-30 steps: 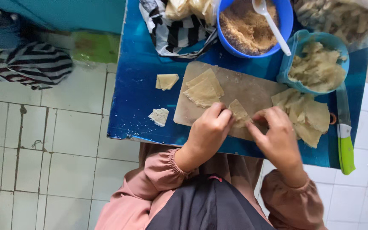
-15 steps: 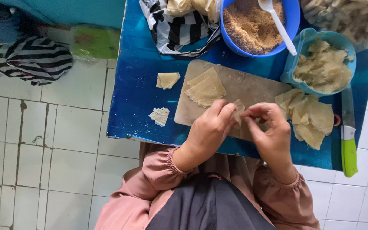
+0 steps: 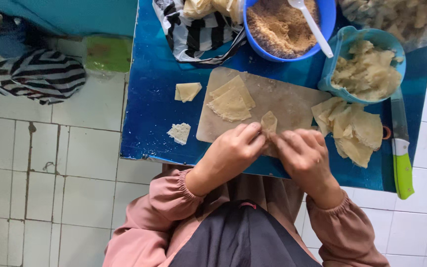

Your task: The person sits at a small blue table and folds thin square pastry sheets into triangular parcels by hand, pressing the edges closed. They occasionally use a spoon to scoop brown sugar from a blue bowl onto a sheet before folding, and set finished folded pieces aside on the table.

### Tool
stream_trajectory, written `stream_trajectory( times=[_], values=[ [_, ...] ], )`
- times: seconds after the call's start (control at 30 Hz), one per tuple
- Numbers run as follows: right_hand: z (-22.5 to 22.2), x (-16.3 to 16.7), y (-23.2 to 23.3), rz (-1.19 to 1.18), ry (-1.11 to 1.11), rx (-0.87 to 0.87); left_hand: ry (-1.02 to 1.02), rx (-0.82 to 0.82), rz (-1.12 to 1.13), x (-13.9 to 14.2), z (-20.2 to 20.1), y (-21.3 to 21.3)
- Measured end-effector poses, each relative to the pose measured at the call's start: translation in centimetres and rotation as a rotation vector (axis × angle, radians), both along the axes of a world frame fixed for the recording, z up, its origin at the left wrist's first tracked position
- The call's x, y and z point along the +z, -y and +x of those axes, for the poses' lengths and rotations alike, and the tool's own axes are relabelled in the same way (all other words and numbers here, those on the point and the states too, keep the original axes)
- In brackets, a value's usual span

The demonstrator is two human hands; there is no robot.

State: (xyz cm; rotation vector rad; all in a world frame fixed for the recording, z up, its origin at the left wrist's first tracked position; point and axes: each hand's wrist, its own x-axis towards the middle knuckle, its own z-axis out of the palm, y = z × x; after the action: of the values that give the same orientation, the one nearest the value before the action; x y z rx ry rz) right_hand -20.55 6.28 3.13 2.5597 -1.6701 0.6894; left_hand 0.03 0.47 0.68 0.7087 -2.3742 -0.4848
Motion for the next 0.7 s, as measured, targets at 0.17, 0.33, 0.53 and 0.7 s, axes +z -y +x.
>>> stream_trajectory(
  times=[0.17,0.33,0.53,0.7],
  values=[
    [0.6,-1.7,1.2,0.22,0.395,-0.244,0.04,0.011,-0.052,-0.1,-0.3,0.5],
    [0.8,-1.0,1.3,0.141,0.341,-0.177,-0.038,0.175,0.177,-1.0,-2.5,1.5],
    [0.9,-0.7,1.5,0.115,0.226,-0.176,-0.003,0.127,0.21,-1.4,-2.2,1.9],
    [0.3,-0.9,2.2,0.239,0.335,-0.162,-0.008,0.011,0.035,-0.7,-0.3,2.0]
  ],
)
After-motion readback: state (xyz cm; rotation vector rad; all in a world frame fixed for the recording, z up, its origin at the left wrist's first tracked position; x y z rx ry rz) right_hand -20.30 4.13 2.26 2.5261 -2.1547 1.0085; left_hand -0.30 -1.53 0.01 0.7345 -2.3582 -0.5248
